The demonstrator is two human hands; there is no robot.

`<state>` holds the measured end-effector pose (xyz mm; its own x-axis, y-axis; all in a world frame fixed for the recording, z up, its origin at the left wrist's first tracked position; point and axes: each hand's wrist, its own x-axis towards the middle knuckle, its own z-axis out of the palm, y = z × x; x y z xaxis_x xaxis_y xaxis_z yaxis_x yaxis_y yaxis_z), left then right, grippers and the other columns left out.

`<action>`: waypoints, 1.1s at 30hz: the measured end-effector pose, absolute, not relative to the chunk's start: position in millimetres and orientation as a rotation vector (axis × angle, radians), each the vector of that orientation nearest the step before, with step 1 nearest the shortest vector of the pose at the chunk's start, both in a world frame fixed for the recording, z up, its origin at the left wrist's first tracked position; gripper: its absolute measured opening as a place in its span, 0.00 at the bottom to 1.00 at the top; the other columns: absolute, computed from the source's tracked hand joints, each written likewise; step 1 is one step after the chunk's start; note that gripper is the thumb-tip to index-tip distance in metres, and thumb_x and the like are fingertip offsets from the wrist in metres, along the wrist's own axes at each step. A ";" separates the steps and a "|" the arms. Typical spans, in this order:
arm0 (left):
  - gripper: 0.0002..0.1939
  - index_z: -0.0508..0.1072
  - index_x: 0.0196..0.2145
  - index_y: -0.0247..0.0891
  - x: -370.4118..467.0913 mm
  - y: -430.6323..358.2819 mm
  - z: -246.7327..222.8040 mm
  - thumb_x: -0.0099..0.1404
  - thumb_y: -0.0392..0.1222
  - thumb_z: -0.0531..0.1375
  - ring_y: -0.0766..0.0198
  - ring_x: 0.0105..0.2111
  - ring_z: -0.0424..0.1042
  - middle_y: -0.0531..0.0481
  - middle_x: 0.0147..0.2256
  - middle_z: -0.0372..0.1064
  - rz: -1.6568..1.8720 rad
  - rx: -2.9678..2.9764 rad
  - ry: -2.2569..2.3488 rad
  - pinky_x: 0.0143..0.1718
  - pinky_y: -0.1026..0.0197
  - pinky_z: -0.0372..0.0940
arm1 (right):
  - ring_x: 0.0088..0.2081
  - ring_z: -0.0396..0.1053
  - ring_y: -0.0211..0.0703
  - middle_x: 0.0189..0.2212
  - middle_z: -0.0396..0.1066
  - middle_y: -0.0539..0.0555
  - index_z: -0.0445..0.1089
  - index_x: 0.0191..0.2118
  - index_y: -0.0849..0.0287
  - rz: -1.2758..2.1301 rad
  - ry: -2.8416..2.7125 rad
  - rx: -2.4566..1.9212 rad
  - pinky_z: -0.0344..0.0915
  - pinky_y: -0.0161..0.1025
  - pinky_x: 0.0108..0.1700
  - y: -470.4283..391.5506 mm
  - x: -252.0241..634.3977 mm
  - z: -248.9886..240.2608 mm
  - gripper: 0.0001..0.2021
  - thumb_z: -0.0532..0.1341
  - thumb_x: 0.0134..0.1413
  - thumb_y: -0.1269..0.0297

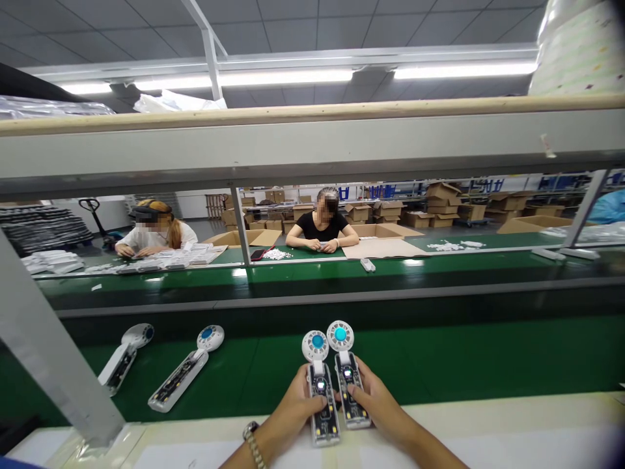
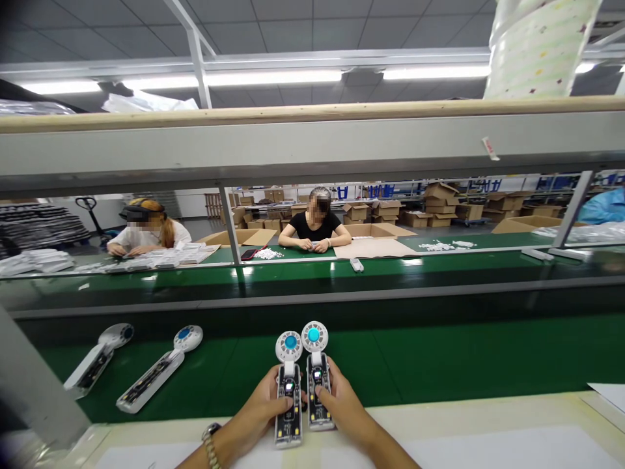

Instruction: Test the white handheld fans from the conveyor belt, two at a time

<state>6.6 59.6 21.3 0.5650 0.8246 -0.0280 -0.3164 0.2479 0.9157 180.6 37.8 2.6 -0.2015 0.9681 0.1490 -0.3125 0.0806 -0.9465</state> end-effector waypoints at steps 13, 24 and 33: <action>0.21 0.64 0.38 0.34 9.6 67.1 20.0 0.47 0.41 0.66 0.57 0.33 0.70 0.44 0.34 0.70 0.891 0.847 0.634 0.37 0.55 0.64 | 0.31 0.71 0.44 0.33 0.72 0.54 0.61 0.44 0.58 1.638 -0.824 -0.732 0.64 0.40 0.37 33.7 180.3 6.2 0.22 0.64 0.43 0.56; 0.33 0.68 0.34 0.31 -6.1 92.4 20.4 0.50 0.67 0.53 0.62 0.18 0.65 0.46 0.19 0.68 0.848 0.900 1.034 0.22 0.63 0.59 | 0.16 0.63 0.38 0.14 0.64 0.51 0.65 0.25 0.61 1.685 -0.646 -0.805 0.61 0.36 0.24 49.7 196.0 7.6 0.31 0.45 0.46 0.34; 0.32 0.52 0.57 0.38 -25.7 96.2 7.9 0.58 0.46 0.57 0.52 0.59 0.41 0.41 0.59 0.45 1.275 1.780 1.330 0.59 0.50 0.39 | 0.61 0.41 0.56 0.60 0.47 0.59 0.48 0.59 0.59 0.780 -1.003 -1.332 0.37 0.51 0.61 47.5 197.3 39.2 0.37 0.54 0.47 0.43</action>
<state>-25.7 96.2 7.9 0.0501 0.9352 0.3506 0.3898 -0.3415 0.8553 197.3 47.5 39.2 0.3965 0.9078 0.1367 0.0912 0.1092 -0.9898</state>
